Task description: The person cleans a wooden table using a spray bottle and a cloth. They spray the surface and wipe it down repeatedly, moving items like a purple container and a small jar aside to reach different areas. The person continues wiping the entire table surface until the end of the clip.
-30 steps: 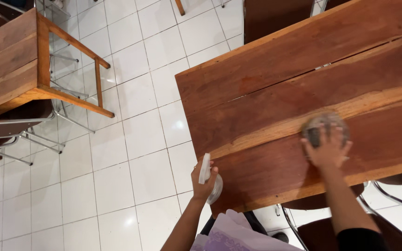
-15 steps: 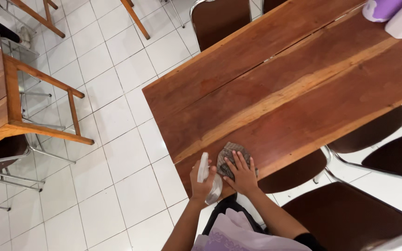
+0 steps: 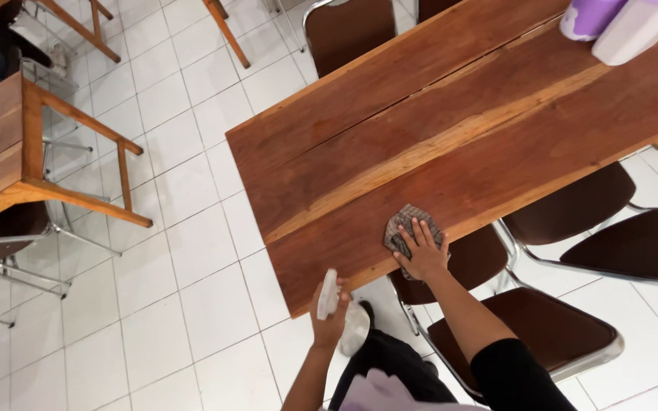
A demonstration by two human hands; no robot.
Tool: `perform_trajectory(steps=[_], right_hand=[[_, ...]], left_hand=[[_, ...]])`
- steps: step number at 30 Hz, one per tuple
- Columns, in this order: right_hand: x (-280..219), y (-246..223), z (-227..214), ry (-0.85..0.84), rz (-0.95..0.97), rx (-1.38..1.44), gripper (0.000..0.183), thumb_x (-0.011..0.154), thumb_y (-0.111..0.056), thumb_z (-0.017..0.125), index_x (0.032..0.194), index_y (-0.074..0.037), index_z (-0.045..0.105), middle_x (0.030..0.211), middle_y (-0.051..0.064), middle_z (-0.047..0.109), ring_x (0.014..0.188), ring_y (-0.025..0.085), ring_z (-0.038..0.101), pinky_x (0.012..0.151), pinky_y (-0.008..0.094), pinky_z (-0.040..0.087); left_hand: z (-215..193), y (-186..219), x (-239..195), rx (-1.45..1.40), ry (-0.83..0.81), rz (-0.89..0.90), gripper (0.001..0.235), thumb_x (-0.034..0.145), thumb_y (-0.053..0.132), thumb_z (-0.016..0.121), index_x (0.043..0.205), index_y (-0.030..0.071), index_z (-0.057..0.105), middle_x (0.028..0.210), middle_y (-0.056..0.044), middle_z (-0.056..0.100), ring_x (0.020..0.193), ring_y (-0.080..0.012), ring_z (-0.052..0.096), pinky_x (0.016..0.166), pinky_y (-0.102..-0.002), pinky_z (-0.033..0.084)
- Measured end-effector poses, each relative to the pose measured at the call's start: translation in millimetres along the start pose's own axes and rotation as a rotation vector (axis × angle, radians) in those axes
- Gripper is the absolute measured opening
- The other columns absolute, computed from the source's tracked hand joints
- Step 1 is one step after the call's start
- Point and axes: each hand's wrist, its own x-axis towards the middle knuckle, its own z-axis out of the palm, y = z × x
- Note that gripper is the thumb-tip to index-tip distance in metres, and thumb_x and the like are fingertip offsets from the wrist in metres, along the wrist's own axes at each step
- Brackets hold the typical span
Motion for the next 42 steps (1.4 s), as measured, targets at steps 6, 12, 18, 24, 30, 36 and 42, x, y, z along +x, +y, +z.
perform_trajectory(steps=[6,12,18,24,30,36,42], right_hand=[[11,30,-15,0.004,0.058,0.076,0.076,0.099,-0.071,0.025,0.163,-0.044,-0.005,0.171,-0.008,-0.021,0.158,0.014,-0.016,0.123,0.064,-0.004],[26,63,-42,-0.015,0.117,0.131,0.075,0.100,-0.070,0.026,0.163,-0.043,-0.005,0.172,-0.007,-0.021,0.158,0.016,-0.016,0.123,0.064,-0.005],[41,97,-56,0.067,0.128,0.223,0.074,0.100,-0.067,0.031,0.163,-0.042,0.001,0.173,-0.006,-0.015,0.158,0.016,-0.013,0.123,0.065,-0.006],[51,134,-55,0.117,0.041,0.237,0.073,0.101,-0.064,0.032,0.164,-0.041,0.003,0.173,-0.005,-0.012,0.158,0.017,-0.012,0.122,0.065,-0.006],[58,220,-52,0.147,-0.061,0.174,0.071,0.102,-0.062,0.033,0.164,-0.040,0.005,0.174,-0.006,-0.011,0.159,0.016,-0.010,0.121,0.067,-0.004],[74,342,-68,0.128,-0.027,0.076,0.068,0.104,-0.059,0.029,0.164,-0.041,0.004,0.173,-0.008,-0.011,0.159,0.015,-0.007,0.122,0.066,-0.001],[75,402,-101,0.028,-0.033,0.075,0.067,0.105,-0.058,0.026,0.164,-0.041,-0.001,0.173,-0.008,-0.014,0.158,0.015,-0.009,0.122,0.065,-0.003]], left_hand=[[12,-21,-20,0.078,-0.004,-0.029,0.035,0.098,0.016,0.067,0.126,-0.004,0.061,0.109,-0.012,0.073,0.097,-0.0180,0.067,0.084,-0.032,0.055],[48,-44,25,0.002,-0.019,-0.106,0.057,0.097,0.014,0.061,0.148,-0.006,0.045,0.117,-0.014,0.067,0.108,-0.0202,0.065,0.090,-0.032,0.053],[99,-41,47,0.054,-0.102,-0.194,0.054,0.096,0.016,0.062,0.144,-0.006,0.051,0.117,-0.013,0.070,0.094,-0.0188,0.065,0.082,-0.032,0.054],[137,-42,24,0.041,-0.082,-0.199,0.047,0.098,0.015,0.062,0.138,-0.005,0.051,0.117,-0.014,0.067,0.106,-0.0175,0.066,0.088,-0.032,0.055],[207,-46,-26,0.000,0.218,-0.256,0.061,0.094,0.014,0.062,0.149,-0.002,0.041,0.120,-0.011,0.067,0.091,-0.0176,0.057,0.083,-0.030,0.050],[309,-39,-71,0.071,0.212,-0.355,0.053,0.102,0.026,0.057,0.141,-0.009,0.048,0.117,-0.012,0.069,0.089,-0.0173,0.061,0.084,-0.031,0.052],[388,-18,-74,0.042,0.179,-0.217,0.062,0.097,0.023,0.061,0.148,-0.007,0.043,0.112,-0.016,0.069,0.083,-0.0171,0.063,0.077,-0.033,0.055]])
